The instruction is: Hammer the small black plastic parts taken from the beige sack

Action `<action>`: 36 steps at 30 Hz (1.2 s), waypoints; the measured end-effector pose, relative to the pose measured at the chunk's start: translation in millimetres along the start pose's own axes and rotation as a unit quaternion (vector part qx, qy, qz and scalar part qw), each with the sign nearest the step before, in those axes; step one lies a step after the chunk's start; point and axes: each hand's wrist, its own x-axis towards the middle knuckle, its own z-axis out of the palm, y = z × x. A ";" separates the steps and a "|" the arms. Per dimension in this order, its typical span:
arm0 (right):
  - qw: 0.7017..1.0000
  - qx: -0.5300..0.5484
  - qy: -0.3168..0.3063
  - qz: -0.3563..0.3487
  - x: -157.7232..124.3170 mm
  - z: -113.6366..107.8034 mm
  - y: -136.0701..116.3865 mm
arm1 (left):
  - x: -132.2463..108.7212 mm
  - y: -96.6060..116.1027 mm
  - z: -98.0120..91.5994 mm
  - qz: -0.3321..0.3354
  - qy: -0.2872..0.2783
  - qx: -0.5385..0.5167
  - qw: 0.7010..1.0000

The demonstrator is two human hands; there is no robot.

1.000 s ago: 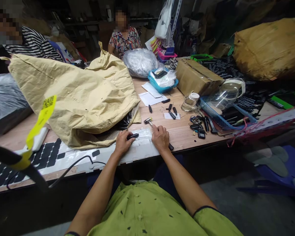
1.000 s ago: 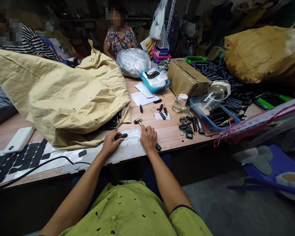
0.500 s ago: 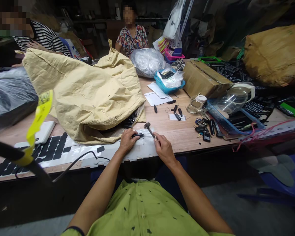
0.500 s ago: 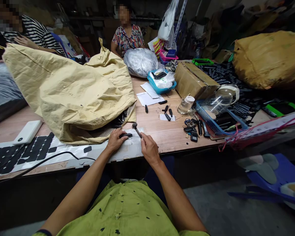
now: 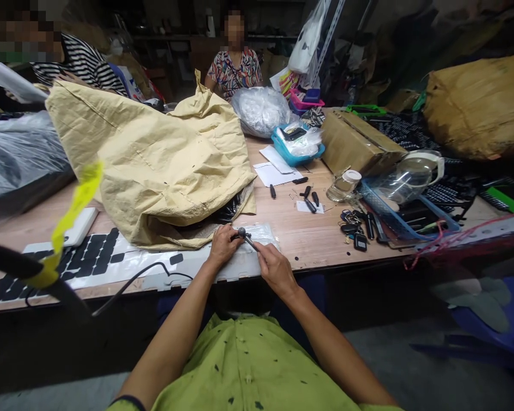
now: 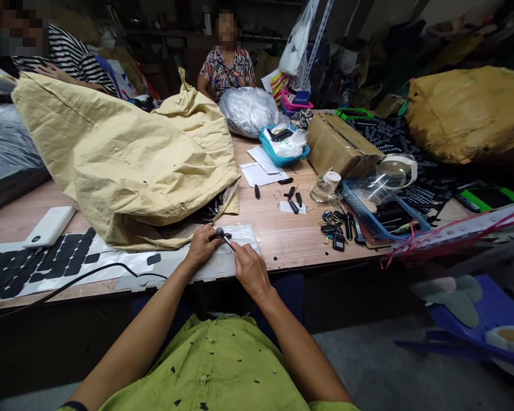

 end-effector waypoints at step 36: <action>0.945 -0.309 0.031 0.102 41.8 4.7 62.8 | -135.0 28.4 16.4 0.130 -0.234 -0.121 0.956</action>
